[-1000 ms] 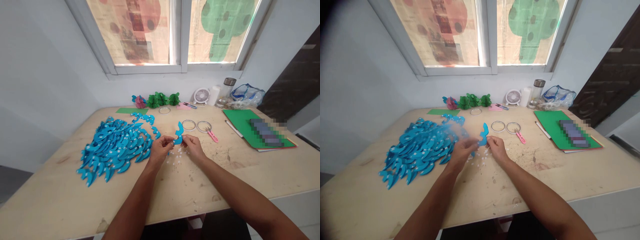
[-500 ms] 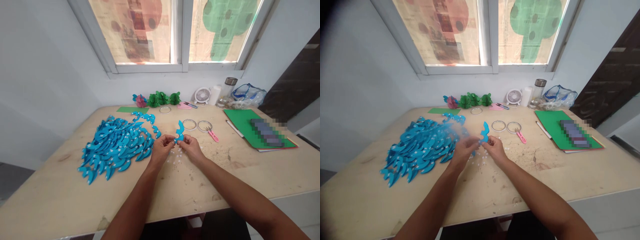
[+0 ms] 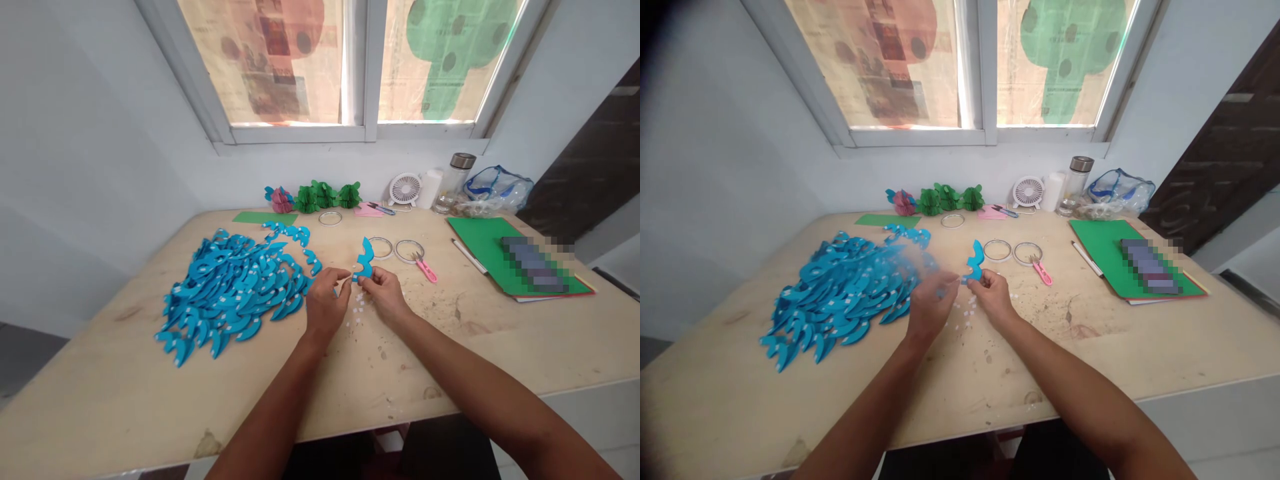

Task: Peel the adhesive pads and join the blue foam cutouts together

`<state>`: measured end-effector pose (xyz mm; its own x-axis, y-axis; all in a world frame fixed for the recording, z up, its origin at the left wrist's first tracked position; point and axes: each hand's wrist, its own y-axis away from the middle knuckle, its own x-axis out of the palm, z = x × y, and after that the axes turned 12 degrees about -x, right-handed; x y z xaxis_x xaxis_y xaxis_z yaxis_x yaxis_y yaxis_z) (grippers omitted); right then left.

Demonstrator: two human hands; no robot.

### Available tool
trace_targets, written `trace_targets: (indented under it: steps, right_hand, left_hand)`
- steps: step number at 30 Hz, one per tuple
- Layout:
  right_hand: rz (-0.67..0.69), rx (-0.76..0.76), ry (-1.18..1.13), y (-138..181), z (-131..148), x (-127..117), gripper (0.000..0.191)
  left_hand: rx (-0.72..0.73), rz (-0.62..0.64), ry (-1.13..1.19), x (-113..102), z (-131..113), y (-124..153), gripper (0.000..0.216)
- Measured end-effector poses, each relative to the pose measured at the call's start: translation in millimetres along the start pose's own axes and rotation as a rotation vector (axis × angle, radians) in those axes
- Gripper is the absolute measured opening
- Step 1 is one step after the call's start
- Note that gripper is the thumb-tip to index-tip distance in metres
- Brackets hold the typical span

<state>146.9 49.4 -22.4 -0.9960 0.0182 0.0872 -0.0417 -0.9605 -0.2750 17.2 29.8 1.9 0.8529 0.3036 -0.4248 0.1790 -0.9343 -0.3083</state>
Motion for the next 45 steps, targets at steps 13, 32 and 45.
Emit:
trace_targets:
  steps: [13,32,45]
  right_hand:
    - [0.043,-0.13,0.197,1.9,5.3,-2.1,0.028]
    - [0.066,-0.154,0.25,2.2,7.0,-2.2,0.03]
    - [0.043,-0.048,0.108,-0.2,2.8,-3.5,0.028]
  left_hand:
    - [0.242,-0.055,-0.261,5.5,7.8,2.8,0.017]
    - [0.215,-0.05,-0.22,4.3,8.3,0.8,0.015]
    - [0.232,-0.017,-0.209,3.1,10.6,-1.7,0.012]
